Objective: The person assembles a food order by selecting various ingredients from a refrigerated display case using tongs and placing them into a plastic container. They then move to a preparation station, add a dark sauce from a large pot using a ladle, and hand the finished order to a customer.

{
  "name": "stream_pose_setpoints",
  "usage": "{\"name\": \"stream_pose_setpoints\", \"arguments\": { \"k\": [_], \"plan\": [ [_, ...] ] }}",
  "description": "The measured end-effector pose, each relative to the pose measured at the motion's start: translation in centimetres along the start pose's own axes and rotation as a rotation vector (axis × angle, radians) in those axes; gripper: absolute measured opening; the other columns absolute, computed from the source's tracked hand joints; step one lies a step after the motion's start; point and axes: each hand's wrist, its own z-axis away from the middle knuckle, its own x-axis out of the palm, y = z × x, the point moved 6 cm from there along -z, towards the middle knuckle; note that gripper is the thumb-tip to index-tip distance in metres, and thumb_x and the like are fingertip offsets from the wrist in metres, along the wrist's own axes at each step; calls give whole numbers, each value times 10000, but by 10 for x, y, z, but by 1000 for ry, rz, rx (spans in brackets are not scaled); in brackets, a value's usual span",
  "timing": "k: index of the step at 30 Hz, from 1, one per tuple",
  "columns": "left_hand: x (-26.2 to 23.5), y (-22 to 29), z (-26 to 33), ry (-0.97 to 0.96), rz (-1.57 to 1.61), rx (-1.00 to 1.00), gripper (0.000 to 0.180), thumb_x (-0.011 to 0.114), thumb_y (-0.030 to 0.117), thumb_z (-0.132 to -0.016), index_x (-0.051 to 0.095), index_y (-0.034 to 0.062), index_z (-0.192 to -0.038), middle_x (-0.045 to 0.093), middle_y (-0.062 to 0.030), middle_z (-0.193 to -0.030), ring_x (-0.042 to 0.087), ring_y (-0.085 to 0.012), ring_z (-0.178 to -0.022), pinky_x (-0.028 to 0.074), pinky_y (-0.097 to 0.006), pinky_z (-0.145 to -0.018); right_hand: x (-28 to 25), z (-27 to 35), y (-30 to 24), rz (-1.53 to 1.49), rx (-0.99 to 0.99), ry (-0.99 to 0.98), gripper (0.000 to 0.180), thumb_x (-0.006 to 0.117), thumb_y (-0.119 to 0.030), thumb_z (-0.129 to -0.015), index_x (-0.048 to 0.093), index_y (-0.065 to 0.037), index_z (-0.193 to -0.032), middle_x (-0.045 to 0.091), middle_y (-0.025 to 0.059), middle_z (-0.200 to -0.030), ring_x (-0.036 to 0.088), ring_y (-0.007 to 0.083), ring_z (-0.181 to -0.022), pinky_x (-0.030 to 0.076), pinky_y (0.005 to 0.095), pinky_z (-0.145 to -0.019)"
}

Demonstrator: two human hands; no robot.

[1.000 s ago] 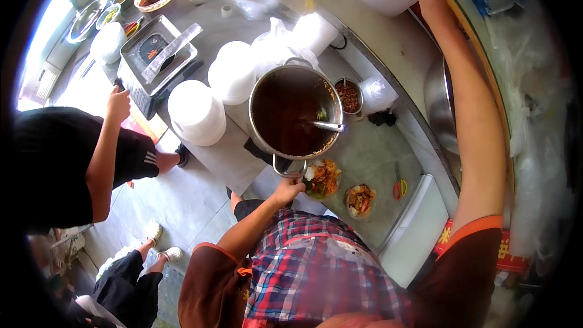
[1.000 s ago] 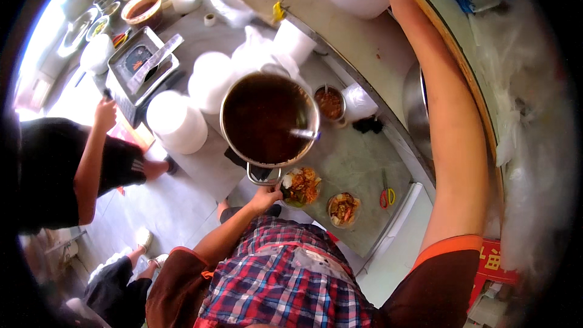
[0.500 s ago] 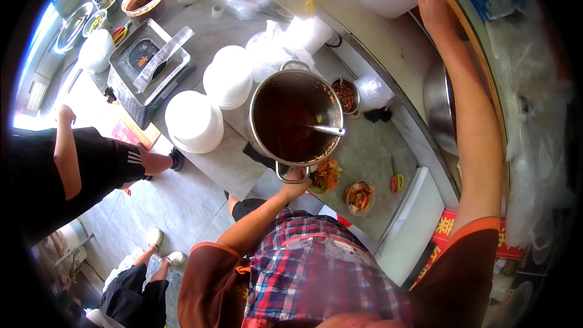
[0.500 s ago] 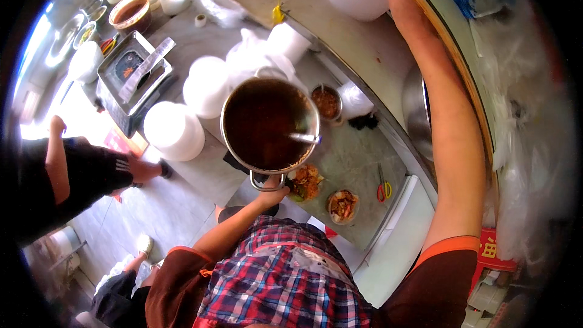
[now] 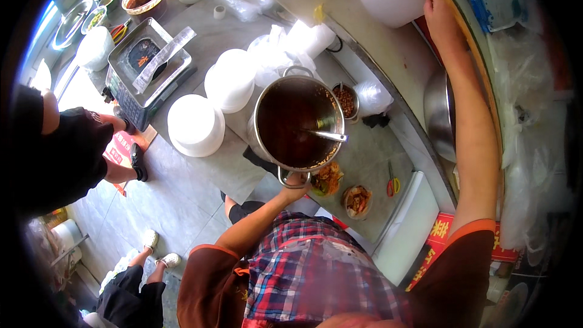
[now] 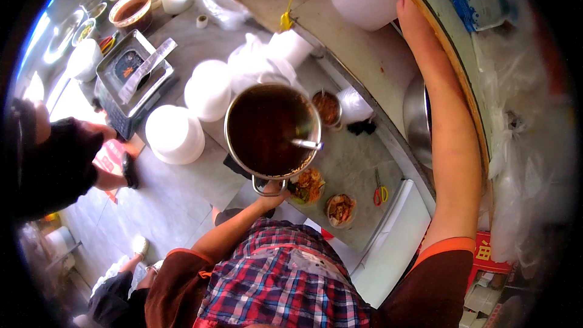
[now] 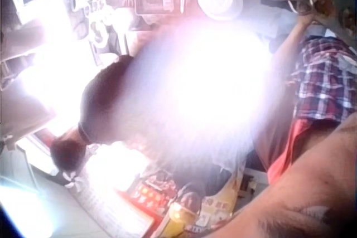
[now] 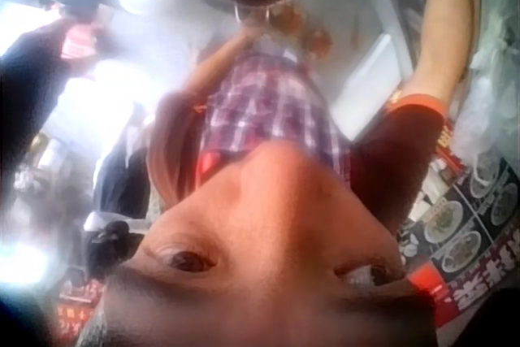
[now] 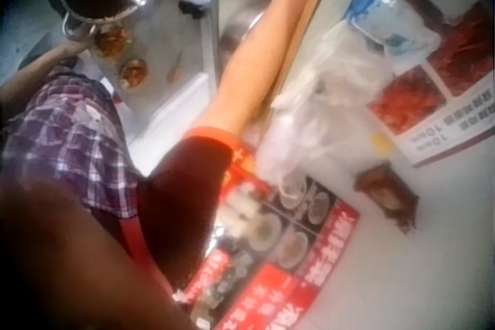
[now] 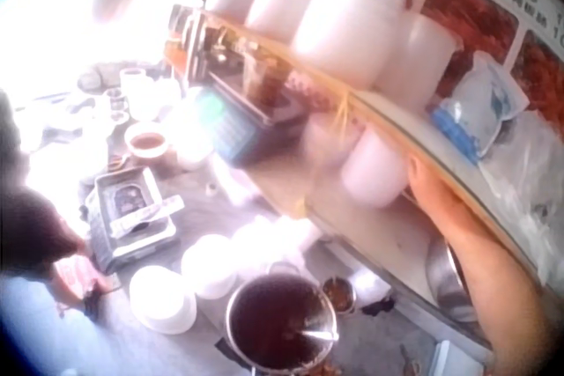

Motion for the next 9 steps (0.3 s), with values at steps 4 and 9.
{"name": "stream_pose_setpoints", "arguments": {
  "k": [4,9],
  "plan": [
    [-1,-3,-1,-32,-36,-64,673,710,175,-793,520,-43,-1400,602,-255,-1362,595,-387,-1231,459,-447,-1042,-3,-5,-7,101,-105,-7,111,620,-139,-965,580,-37,-946,626,204,-877,606,409,-812,503,425,-700],
    [5,-4,-3,-44,-25,-110,725,726,181,-803,464,-34,-1445,590,-245,-1380,631,-361,-1166,487,-455,-996,11,5,21,52,-18,-7,103,658,-124,-941,586,-56,-970,634,205,-893,635,378,-836,511,423,-727]
  ]
}}
